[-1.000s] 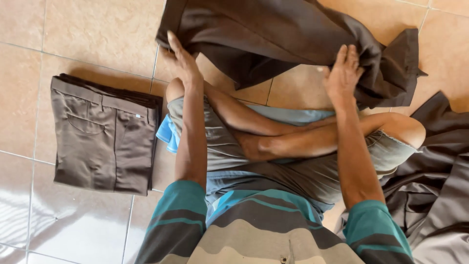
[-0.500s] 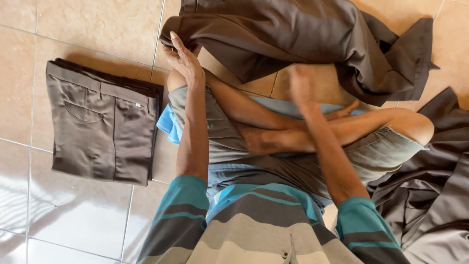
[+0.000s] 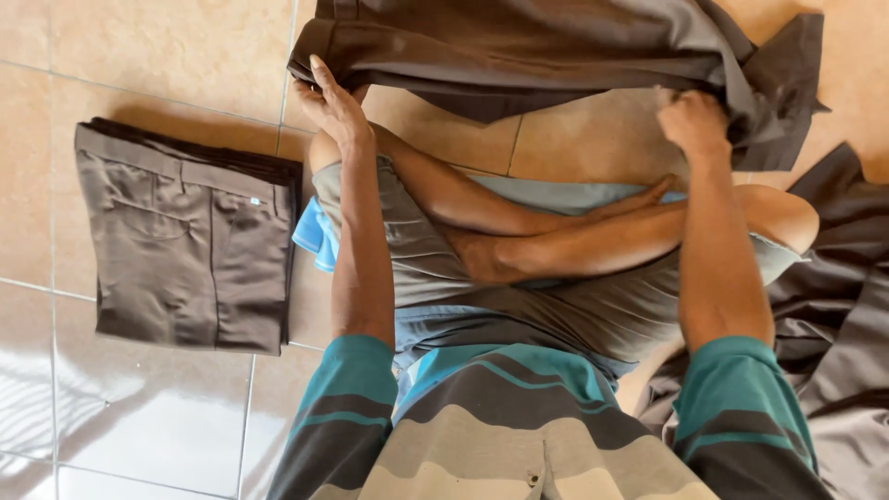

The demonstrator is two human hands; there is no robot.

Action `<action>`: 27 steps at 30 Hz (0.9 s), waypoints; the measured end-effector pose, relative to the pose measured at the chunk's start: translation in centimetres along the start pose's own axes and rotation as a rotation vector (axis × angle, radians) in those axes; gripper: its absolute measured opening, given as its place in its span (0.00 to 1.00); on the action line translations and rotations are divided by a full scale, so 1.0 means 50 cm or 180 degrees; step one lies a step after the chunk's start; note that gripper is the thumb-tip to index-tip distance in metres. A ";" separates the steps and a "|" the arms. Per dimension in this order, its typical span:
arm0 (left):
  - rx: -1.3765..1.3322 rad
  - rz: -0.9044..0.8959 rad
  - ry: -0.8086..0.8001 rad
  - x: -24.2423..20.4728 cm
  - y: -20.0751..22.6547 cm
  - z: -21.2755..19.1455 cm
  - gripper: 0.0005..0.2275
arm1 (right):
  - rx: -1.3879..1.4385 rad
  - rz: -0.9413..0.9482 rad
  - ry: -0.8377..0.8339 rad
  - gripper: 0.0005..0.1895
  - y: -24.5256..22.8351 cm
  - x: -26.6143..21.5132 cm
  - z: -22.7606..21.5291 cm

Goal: A person sitting on the floor is folding brown pants into neat rectangles.

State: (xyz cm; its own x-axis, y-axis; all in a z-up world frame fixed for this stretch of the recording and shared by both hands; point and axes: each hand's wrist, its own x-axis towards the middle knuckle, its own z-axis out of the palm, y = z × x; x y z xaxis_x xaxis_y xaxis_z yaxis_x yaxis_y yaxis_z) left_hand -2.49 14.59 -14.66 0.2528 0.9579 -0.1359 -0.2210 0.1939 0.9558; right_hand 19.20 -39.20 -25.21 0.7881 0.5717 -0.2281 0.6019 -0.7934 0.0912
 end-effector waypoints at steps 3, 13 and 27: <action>0.0283 0.0153 -0.0154 -0.003 -0.041 -0.009 0.32 | -0.0161 0.0096 0.0244 0.14 0.108 -0.036 0.109; -0.0187 -0.0628 0.0378 -0.041 0.076 0.019 0.22 | 0.1352 0.1395 -0.0162 0.14 -0.111 -0.021 -0.069; 0.0028 -0.0572 0.0214 -0.033 0.070 0.021 0.22 | 0.1498 0.2148 -0.1210 0.36 -0.120 -0.092 -0.192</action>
State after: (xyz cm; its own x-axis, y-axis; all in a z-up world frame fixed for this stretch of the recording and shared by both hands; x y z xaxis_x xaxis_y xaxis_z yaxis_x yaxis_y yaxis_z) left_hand -2.69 13.48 -10.81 0.2240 0.9201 -0.3213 -0.1696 0.3615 0.9168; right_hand 13.21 -35.04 -15.40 0.8083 -0.0873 -0.5822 -0.1534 -0.9860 -0.0651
